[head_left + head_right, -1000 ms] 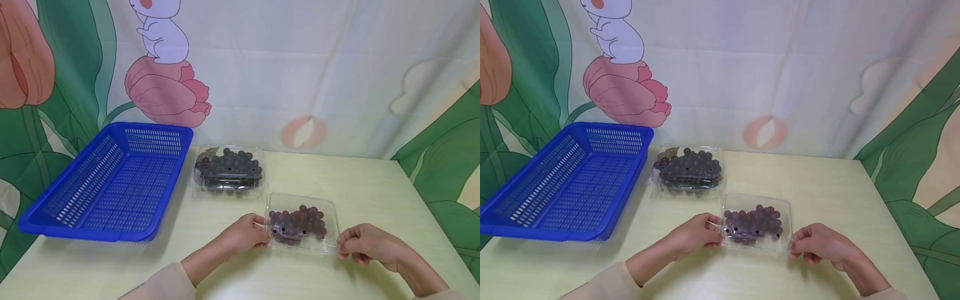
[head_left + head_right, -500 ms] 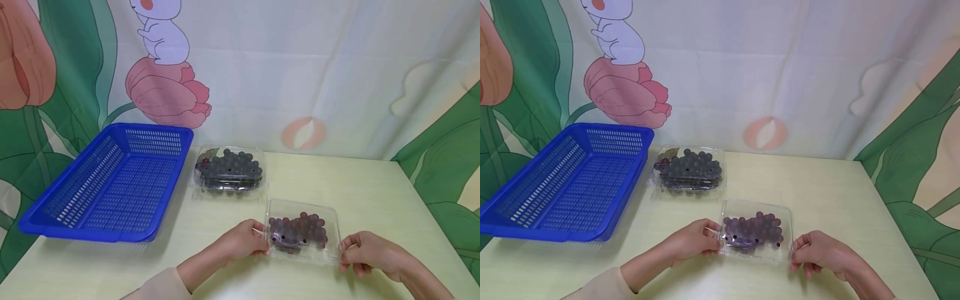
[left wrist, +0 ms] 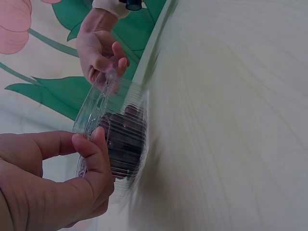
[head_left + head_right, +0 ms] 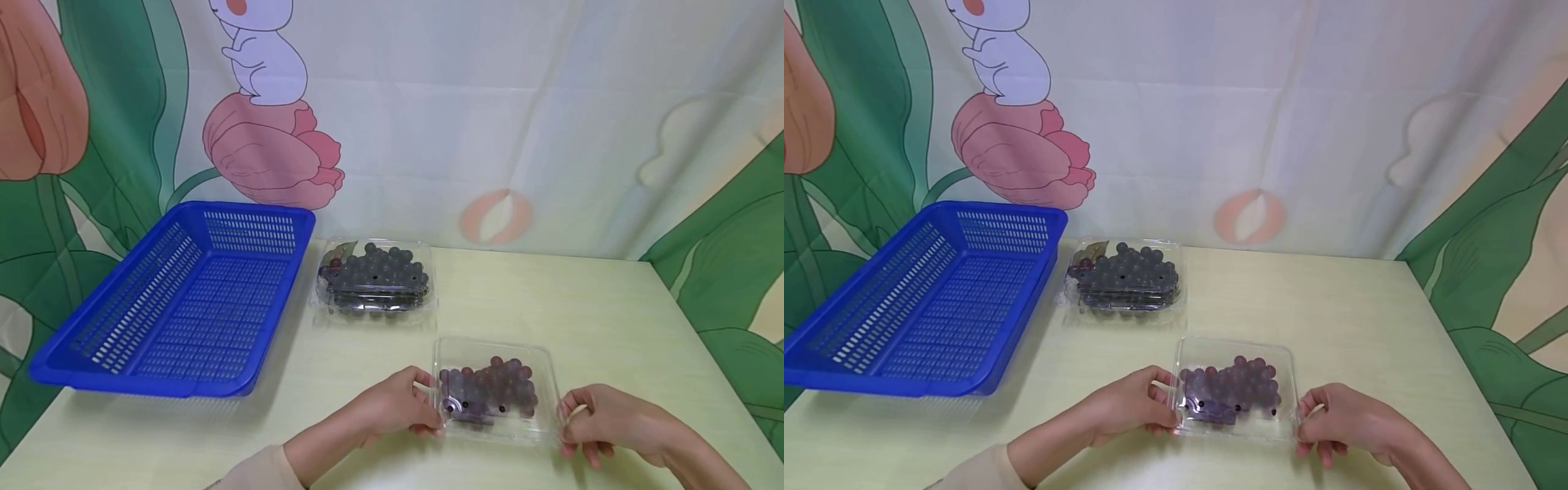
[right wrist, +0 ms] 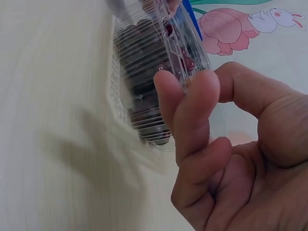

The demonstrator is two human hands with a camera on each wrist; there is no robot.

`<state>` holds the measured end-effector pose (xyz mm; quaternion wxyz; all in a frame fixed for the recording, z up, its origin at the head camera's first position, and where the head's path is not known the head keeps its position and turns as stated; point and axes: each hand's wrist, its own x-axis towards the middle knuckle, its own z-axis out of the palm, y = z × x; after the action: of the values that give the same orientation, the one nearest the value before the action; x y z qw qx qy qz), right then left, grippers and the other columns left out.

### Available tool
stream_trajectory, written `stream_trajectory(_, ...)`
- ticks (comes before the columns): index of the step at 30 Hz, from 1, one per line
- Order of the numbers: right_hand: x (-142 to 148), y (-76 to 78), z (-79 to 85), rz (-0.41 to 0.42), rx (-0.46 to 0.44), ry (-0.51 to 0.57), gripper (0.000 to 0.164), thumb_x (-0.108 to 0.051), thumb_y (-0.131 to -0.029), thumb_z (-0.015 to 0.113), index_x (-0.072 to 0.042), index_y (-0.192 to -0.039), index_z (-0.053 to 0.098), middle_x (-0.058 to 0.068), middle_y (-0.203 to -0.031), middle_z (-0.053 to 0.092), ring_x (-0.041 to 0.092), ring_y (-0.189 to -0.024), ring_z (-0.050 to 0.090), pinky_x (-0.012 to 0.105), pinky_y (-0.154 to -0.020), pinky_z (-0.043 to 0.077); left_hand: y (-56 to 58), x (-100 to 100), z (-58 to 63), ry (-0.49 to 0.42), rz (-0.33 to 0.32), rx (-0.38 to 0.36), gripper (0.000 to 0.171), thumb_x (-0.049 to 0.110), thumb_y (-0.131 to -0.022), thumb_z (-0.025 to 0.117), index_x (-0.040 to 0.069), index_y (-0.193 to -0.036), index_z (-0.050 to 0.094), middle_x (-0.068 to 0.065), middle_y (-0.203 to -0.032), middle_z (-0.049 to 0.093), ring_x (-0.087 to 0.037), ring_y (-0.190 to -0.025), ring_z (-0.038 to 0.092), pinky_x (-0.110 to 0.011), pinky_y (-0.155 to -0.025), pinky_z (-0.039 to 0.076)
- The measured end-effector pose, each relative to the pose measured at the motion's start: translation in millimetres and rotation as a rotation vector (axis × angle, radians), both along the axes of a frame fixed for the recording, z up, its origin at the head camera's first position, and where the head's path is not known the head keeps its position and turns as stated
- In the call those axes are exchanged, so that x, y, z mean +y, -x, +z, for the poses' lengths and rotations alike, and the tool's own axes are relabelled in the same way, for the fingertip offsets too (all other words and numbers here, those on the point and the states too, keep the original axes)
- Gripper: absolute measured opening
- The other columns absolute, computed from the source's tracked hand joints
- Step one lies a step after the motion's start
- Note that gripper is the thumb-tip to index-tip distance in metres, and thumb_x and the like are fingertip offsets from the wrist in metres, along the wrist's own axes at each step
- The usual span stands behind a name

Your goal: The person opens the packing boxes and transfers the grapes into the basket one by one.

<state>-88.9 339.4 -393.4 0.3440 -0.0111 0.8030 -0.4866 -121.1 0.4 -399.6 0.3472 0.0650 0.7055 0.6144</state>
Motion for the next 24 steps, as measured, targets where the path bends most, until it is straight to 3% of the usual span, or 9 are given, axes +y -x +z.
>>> stream_trajectory(17, 6.0, -5.3, 0.0, -0.012, -0.043, -0.003, 0.017, -0.007, -0.091, 0.064, -0.001, -0.105, 0.059, 0.009, -0.084, 0.074, 0.012, -0.057, 0.059, 0.022, -0.052, 0.040, -6.3, 5.0, -1.8, -0.041, 0.005, -0.057, 0.045, -0.010, -0.089, 0.070, -0.003, -0.126, 0.045, -0.017, -0.092, 0.066, -0.016, -0.065, 0.065, -0.025, -0.064, 0.052)
stream_trajectory(24, 7.7, -9.7, 1.2, -0.036, -0.038, 0.006, 0.023, -0.010, -0.095, 0.064, 0.002, -0.114, 0.058, 0.011, -0.088, 0.074, 0.018, -0.064, 0.065, 0.027, -0.057, 0.047, -7.3, 3.9, -2.5, -0.046, 0.004, -0.040, 0.047, -0.010, -0.089, 0.070, -0.006, -0.129, 0.045, -0.016, -0.092, 0.067, -0.015, -0.065, 0.066, -0.025, -0.065, 0.053)
